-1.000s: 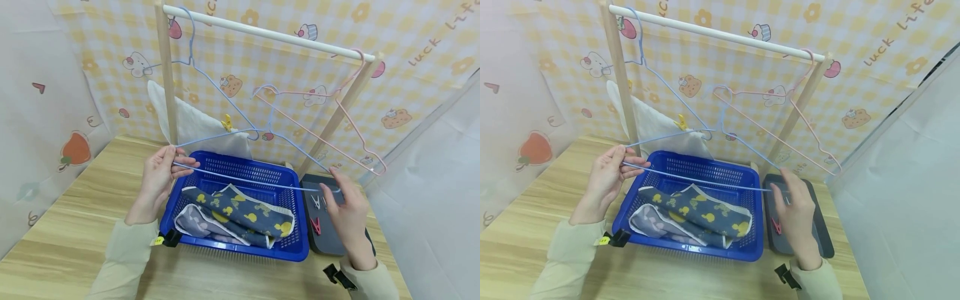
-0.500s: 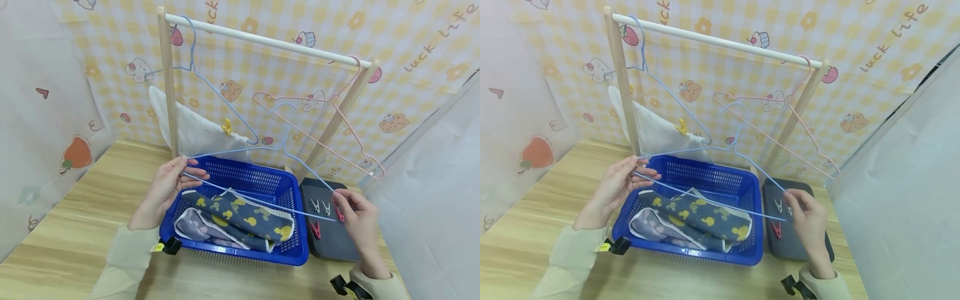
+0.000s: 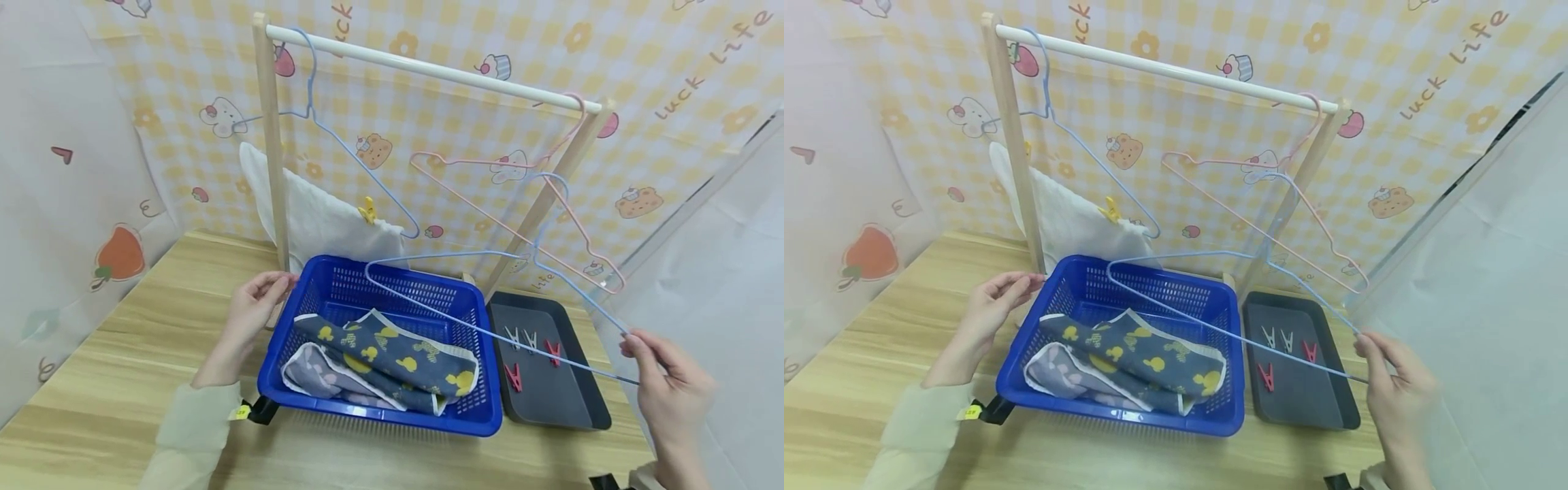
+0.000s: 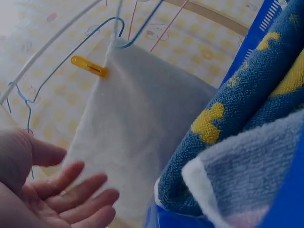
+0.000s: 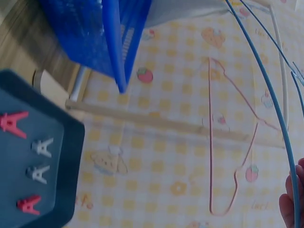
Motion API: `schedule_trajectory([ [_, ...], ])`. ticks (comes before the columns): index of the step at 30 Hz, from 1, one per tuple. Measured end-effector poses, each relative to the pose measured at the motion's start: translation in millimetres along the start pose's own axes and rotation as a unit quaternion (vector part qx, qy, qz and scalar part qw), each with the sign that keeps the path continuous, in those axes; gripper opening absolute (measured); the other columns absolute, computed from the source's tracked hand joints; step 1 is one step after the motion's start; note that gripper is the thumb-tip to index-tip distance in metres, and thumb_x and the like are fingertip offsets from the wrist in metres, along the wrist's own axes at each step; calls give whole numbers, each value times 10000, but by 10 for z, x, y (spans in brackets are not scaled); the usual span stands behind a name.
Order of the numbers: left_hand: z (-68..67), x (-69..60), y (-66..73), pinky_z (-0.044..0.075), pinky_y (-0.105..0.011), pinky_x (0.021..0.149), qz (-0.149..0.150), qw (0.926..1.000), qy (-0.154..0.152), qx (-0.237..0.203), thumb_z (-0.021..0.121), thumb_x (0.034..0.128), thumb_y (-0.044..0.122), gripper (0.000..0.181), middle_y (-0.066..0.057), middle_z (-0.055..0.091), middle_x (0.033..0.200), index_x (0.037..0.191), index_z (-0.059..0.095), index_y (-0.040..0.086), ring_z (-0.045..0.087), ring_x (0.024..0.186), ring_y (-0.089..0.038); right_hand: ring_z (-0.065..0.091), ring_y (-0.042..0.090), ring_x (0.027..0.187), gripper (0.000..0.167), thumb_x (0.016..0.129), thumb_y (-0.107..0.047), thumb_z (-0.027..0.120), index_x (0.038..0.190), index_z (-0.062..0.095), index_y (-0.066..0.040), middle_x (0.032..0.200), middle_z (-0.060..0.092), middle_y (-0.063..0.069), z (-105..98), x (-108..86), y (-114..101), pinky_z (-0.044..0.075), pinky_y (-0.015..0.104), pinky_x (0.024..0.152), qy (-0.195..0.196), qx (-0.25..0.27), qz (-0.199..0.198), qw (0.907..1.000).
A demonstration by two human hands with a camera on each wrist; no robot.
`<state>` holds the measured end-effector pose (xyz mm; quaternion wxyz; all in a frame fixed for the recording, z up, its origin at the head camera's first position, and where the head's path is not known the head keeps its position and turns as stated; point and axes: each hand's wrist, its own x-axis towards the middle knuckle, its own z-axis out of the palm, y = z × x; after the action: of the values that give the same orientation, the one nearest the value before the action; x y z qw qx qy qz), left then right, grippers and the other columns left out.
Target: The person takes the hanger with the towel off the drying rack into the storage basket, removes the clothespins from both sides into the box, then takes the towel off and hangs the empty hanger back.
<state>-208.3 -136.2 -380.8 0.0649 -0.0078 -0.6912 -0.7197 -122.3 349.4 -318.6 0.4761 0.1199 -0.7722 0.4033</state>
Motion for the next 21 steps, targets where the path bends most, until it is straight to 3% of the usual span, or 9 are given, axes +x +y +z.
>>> schedule_trajectory([
  [3,-73,16,-37,494,-126,800,-161,9996,15,227,515,966,87,334,189,644,861,1172,502,-175,611,858,42,608,-65,677,64,806,173,609,847,647,205,784,663,-181,-135,10,9,446,51,669,210,-152,-9,9997],
  [8,-166,29,-44,499,-160,840,-476,9967,-596,268,485,982,104,395,-3,653,1044,1239,434,-190,616,902,12,608,-80,663,83,812,139,630,847,641,214,765,666,-189,-346,27,44,433,43,650,504,-381,105,9979],
  [11,-189,34,-77,494,-166,854,-563,9935,-802,571,481,984,110,409,-196,595,1181,1264,423,-182,597,913,30,584,-118,685,103,852,83,623,879,660,175,784,630,-270,-461,52,42,426,41,676,480,-972,286,9937],
  [14,-203,27,-129,477,-125,821,-575,9902,-748,1030,497,977,118,408,-282,528,1255,1278,441,-152,562,926,44,541,-160,724,145,898,17,593,947,662,136,808,566,-350,-547,91,28,419,52,730,448,-1684,555,9831],
  [17,-210,13,-190,452,-99,800,-552,9866,-700,1368,519,960,98,414,-293,508,1279,1294,442,-134,576,1035,-92,508,-178,751,138,923,-30,572,987,690,-1,806,518,-377,-589,129,6,425,64,793,525,-2122,841,9722],
  [19,-210,-2,-224,444,-94,812,-572,9834,-779,1534,524,953,85,433,-302,487,1296,1308,421,-141,553,1124,-216,500,-175,759,156,932,-64,570,976,683,-162,794,508,-372,-588,154,-13,425,74,823,607,-2225,1016,9677],
  [21,-205,-14,-261,453,-103,814,-632,9811,-927,1575,528,947,66,453,-312,478,1295,1321,395,-152,500,1182,-335,495,-175,760,169,932,-71,572,973,669,-202,785,501,-374,-558,178,-33,422,82,831,684,-2275,1023,9660],
])
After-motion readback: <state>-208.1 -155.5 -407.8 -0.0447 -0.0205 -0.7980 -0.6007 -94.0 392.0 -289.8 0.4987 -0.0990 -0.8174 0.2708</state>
